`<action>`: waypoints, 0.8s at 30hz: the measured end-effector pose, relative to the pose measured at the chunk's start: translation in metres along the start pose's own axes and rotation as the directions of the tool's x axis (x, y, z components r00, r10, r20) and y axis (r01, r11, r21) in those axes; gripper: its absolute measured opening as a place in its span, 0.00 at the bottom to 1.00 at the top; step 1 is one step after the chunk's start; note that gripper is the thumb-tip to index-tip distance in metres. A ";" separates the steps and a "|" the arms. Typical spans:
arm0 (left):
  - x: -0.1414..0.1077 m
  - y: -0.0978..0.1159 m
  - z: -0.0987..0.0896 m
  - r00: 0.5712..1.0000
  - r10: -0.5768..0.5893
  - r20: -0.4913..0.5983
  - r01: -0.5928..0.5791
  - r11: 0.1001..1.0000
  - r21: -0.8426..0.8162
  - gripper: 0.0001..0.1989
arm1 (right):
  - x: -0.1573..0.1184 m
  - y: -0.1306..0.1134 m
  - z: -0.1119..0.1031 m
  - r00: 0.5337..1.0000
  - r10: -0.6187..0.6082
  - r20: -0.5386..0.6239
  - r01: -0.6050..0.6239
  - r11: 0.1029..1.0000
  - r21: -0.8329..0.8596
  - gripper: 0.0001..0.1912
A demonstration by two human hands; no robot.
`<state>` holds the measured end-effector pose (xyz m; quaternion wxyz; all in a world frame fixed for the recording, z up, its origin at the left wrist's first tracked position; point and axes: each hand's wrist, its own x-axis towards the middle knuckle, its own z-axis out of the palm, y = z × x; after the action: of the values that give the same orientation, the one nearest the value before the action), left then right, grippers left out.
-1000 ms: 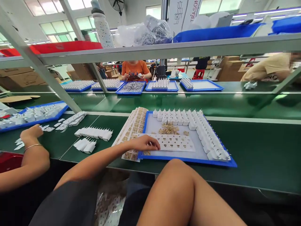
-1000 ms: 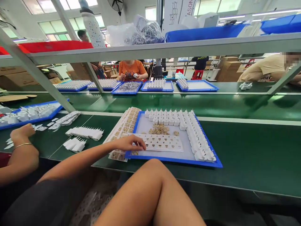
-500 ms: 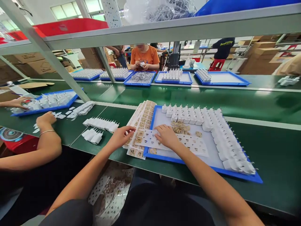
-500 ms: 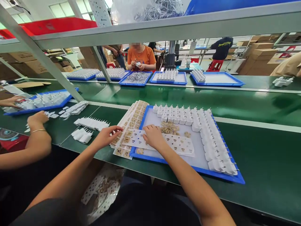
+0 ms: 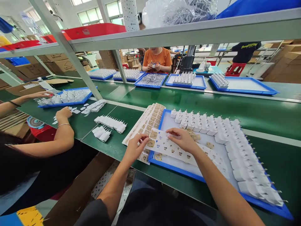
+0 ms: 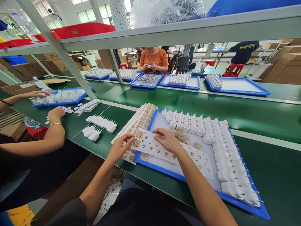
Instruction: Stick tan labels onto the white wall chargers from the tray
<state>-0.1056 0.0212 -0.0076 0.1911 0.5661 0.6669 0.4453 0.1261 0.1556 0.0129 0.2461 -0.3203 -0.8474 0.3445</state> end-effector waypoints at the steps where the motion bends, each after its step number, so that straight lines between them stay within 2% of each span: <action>1: 0.002 0.001 0.006 0.999 -0.027 0.026 0.028 0.999 -0.040 0.15 | -0.001 0.002 0.001 1.000 -0.010 -0.028 0.009 0.999 -0.042 0.12; 3: 0.006 -0.001 0.015 0.993 -0.071 0.098 0.084 0.987 -0.135 0.16 | -0.005 0.002 0.008 0.986 -0.071 -0.148 0.046 0.985 -0.166 0.13; 4: 0.007 -0.002 0.018 0.987 -0.091 0.130 0.115 0.975 -0.190 0.17 | -0.007 0.000 0.012 0.966 -0.129 -0.225 0.075 0.970 -0.233 0.13; 6: 0.007 -0.002 0.024 0.977 -0.129 0.172 0.176 0.937 -0.301 0.20 | -0.012 -0.006 0.024 0.896 -0.286 -0.340 0.166 0.925 -0.341 0.12; 8: 0.007 0.001 0.029 0.969 -0.161 0.188 0.224 0.892 -0.394 0.23 | -0.018 -0.013 0.036 0.835 -0.435 -0.338 0.308 0.877 -0.368 0.10; 10: 0.006 0.007 0.033 0.965 -0.172 0.200 0.247 0.852 -0.462 0.24 | -0.022 -0.019 0.047 0.808 -0.507 -0.301 0.403 0.847 -0.345 0.08; 14: 0.005 0.020 0.038 0.962 -0.177 0.207 0.262 0.808 -0.528 0.25 | -0.024 -0.019 0.060 0.810 -0.498 -0.310 0.416 0.860 -0.296 0.07; 18: 0.005 0.024 0.041 0.960 -0.179 0.217 0.268 0.814 -0.516 0.26 | -0.023 -0.015 0.062 0.808 -0.472 -0.353 0.404 0.880 -0.252 0.05; 24: 0.006 0.020 0.040 0.950 -0.211 0.228 0.299 0.823 -0.484 0.27 | -0.024 -0.014 0.060 0.768 -0.564 -0.304 0.462 0.816 -0.347 0.06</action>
<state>-0.0651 0.0409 -0.0118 0.4470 0.4348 0.5760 0.5285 0.0987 0.1052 -0.0195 0.4534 -0.1655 -0.8720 0.0811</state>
